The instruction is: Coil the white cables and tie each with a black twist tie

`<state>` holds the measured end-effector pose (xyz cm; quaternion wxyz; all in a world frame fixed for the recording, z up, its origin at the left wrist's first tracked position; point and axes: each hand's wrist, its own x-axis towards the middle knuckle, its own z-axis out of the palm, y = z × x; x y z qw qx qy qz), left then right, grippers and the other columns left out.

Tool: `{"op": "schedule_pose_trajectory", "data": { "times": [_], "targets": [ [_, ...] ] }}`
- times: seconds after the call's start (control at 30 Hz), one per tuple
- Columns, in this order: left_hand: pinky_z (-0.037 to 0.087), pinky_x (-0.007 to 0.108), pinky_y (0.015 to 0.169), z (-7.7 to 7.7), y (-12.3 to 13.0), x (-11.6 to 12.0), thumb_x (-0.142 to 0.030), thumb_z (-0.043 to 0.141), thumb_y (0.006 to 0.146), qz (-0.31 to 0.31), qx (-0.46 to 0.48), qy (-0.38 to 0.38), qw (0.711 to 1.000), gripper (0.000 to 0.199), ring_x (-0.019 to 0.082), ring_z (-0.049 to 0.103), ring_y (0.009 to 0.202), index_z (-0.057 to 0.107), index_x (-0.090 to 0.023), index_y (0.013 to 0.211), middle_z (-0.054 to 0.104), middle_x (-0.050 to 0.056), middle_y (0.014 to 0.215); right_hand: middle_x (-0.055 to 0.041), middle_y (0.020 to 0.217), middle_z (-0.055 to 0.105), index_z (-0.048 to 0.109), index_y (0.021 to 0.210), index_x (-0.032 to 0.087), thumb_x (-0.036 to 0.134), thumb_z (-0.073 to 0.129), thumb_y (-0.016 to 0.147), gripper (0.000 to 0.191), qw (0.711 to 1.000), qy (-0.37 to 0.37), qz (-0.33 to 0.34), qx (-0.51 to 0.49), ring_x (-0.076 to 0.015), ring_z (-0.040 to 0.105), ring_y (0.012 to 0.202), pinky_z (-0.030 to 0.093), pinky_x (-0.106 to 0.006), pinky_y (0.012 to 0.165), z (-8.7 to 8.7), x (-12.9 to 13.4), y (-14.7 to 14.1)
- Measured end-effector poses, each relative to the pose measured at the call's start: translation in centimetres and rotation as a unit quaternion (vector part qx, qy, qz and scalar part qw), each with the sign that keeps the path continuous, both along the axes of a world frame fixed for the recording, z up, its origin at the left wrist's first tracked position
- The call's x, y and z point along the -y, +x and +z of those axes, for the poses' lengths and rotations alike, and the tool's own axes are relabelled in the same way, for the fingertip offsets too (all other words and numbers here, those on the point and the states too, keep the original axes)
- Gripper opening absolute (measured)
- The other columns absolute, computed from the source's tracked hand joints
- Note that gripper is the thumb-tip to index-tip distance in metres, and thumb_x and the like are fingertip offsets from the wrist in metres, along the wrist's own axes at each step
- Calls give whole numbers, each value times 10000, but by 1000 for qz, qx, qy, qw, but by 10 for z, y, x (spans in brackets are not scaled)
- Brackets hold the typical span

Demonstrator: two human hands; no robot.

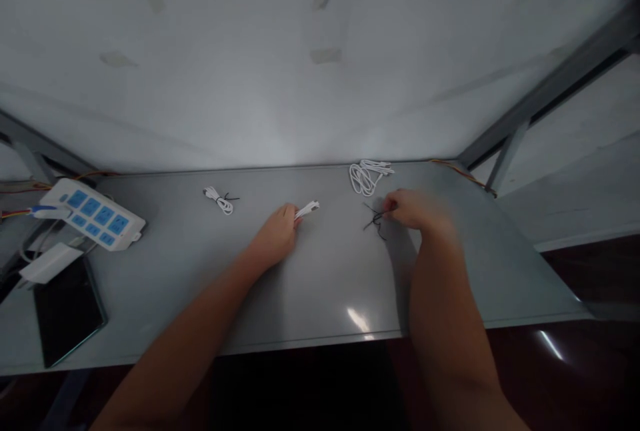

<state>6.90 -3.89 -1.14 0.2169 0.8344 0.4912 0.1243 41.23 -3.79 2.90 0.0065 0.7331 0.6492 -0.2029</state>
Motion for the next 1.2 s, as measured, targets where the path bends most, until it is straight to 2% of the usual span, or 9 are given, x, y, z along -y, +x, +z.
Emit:
{"op": "schedule_pose_trajectory", "data": {
  "times": [0.1,0.23,0.57,0.77,0.93,1.07,1.2],
  "targets": [
    [493,403,876,2,0,0,-248,348,1049,-4,12,-2,1000,175,242,611,931,508,-178,1055,636,119,1010,-33,798,710,730,775,201,140,712,794,67,1000,-27,7,-9,-180,630,747,417,-269,631,1,0,-2],
    [496,409,873,3,-1,1,-263,337,1053,-1,19,-6,1000,188,245,605,925,504,-176,1053,631,120,1007,-35,823,725,719,785,213,175,727,793,39,999,-25,-1,-44,-187,640,743,427,-277,624,6,3,2],
    [493,410,875,4,-2,0,-279,335,1056,5,27,-14,1000,180,242,599,923,483,-178,1074,622,113,1005,-56,810,742,724,770,208,229,716,791,30,996,17,-81,-28,-232,675,783,476,-307,650,20,13,16],
    [499,407,884,3,-4,-1,-283,345,1053,2,35,-9,999,160,239,606,933,476,-192,1049,618,105,1001,-62,930,795,783,929,203,193,654,804,181,988,50,-91,-112,-233,719,896,550,-313,796,24,14,14],
    [505,413,877,4,-4,-1,-290,341,1053,0,41,-13,999,171,237,605,920,481,-192,1051,625,104,989,-63,919,792,787,861,206,180,630,834,162,992,40,-100,-67,-242,711,906,529,-310,784,27,15,14],
    [507,433,900,5,-4,0,-282,347,1047,4,47,-17,999,186,253,615,954,492,-175,1093,641,129,1030,-80,895,775,753,833,195,194,628,852,126,988,79,-119,-55,-239,691,869,503,-309,743,27,12,13],
    [508,439,918,7,-4,0,-277,353,1046,10,47,-9,999,200,264,621,992,509,-169,1109,650,144,1060,-70,859,764,726,813,199,237,665,833,75,972,124,-156,-127,-238,683,860,504,-313,760,26,11,9]
  ]
}}
